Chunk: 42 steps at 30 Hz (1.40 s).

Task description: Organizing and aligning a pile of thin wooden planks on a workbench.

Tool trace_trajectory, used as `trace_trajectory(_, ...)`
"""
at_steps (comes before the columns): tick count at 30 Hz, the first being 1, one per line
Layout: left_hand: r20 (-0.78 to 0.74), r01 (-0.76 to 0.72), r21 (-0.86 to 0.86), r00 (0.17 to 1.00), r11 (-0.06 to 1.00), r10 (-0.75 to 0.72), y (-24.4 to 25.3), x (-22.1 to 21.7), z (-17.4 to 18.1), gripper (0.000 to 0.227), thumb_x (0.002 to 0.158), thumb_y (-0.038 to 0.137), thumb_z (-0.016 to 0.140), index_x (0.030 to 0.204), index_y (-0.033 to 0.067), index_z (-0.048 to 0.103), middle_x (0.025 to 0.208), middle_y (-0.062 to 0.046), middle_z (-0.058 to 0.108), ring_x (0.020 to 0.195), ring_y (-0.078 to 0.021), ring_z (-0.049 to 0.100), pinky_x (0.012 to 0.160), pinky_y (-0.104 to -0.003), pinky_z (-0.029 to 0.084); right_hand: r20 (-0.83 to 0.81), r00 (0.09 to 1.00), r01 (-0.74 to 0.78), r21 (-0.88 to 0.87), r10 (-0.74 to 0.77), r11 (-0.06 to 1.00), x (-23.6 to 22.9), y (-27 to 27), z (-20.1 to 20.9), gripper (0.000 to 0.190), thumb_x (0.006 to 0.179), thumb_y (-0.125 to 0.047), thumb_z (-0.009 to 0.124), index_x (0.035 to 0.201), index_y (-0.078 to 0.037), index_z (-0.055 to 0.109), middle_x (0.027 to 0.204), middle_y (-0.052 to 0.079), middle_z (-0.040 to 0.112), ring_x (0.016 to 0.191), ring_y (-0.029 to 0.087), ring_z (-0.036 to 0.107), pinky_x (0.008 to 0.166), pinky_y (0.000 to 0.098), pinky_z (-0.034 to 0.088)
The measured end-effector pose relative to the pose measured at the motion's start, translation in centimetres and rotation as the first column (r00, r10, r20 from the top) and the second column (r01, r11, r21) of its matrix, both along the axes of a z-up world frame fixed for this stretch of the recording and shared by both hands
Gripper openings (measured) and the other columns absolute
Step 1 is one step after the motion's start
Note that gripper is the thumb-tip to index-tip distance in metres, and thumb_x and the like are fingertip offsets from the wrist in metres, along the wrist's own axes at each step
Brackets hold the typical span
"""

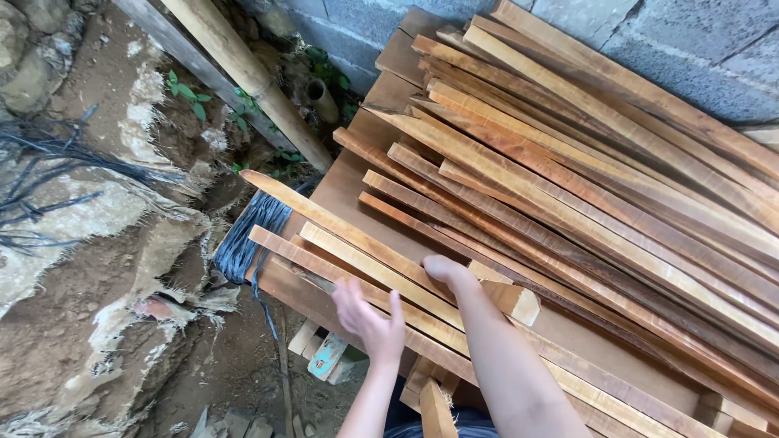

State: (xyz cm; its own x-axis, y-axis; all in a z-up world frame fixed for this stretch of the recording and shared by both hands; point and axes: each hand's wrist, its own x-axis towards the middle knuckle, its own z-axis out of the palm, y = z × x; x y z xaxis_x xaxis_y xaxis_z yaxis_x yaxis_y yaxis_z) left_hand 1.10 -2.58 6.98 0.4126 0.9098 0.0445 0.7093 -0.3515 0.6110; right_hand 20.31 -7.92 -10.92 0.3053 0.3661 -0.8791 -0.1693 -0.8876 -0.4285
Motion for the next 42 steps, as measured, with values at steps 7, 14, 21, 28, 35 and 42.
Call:
trace_trajectory(7,-0.31,0.476,-0.016,0.834,0.879,-0.457,-0.7,1.3,-0.8,0.082,0.094,0.057,0.054,0.154,0.0039,0.033,0.165,-0.021,0.016,0.152,-0.0441,0.006,0.115,-0.066,-0.002,0.361,0.932,-0.032,0.121,-0.014,0.992,-2.8,-0.7,16.3,0.051,0.103,-0.047,0.045,0.125,-0.007,0.069,0.127,0.022,0.07,0.122,0.039,0.065,0.105,0.0434,0.05)
trace_trajectory(14,0.059,0.825,-0.084,0.563,0.558,-0.824,-3.2,-0.3,0.1,0.028,0.098,0.034,0.063,0.12,0.0178,0.071,0.13,-0.003,0.068,0.129,-0.0243,0.058,0.115,-0.046,0.043,0.862,0.428,-0.376,0.442,-0.271,0.814,-9.6,-18.5,21.1,0.034,0.087,-0.022,0.074,0.118,-0.008,0.069,0.125,0.012,0.069,0.122,0.034,0.064,0.107,0.0471,0.049)
trace_trajectory(21,-0.076,0.968,-0.198,-0.175,-0.158,-0.982,-8.7,7.3,5.3,0.069,0.088,0.05,0.072,0.138,0.0062,0.054,0.142,-0.016,0.055,0.137,-0.0344,0.046,0.115,-0.051,0.035,0.967,0.249,0.104,-0.084,0.056,0.991,-10.1,-36.0,21.7,0.074,0.077,-0.055,0.071,0.132,-0.006,0.06,0.137,0.014,0.06,0.134,0.034,0.05,0.115,0.0543,0.032)
trace_trajectory(28,-0.307,0.916,-0.328,-0.336,-0.233,-0.891,-19.9,9.9,6.1,0.131,0.067,0.074,0.079,0.159,0.002,0.02,0.165,-0.02,0.026,0.154,-0.0402,0.018,0.124,-0.054,0.018,0.747,0.64,0.051,-0.274,0.18,0.96,-4.2,-37.1,23.9,0.07,0.085,-0.07,0.06,0.125,-0.014,0.07,0.116,0.013,0.073,0.115,0.029,0.067,0.107,0.0423,0.049)
trace_trajectory(35,-0.493,0.916,-0.4,-0.243,-0.031,-0.835,-28.2,9.0,3.8,0.161,0.052,0.089,0.077,0.162,-0.0014,-0.001,0.17,-0.021,0.003,0.155,-0.0426,0.001,0.117,-0.072,-0.001,0.348,0.928,-0.09,-0.141,0.135,0.986,0.9,-40.0,17.5,0.06,0.091,-0.063,0.05,0.118,-0.017,0.077,0.115,0.018,0.075,0.108,0.034,0.071,0.099,0.0451,0.054)
trace_trajectory(42,-0.488,0.988,-0.134,0.0,0.075,-0.873,-28.8,7.1,0.4,0.149,0.053,0.102,0.059,0.158,0.0048,0.018,0.16,-0.014,0.023,0.149,-0.0371,0.017,0.117,-0.072,0.0,-0.105,0.993,0.045,-0.122,-0.058,0.992,3.5,-39.5,18.9,0.06,0.097,-0.058,0.046,0.136,-0.017,0.065,0.139,0.017,0.067,0.122,0.035,0.065,0.099,0.0497,0.053)
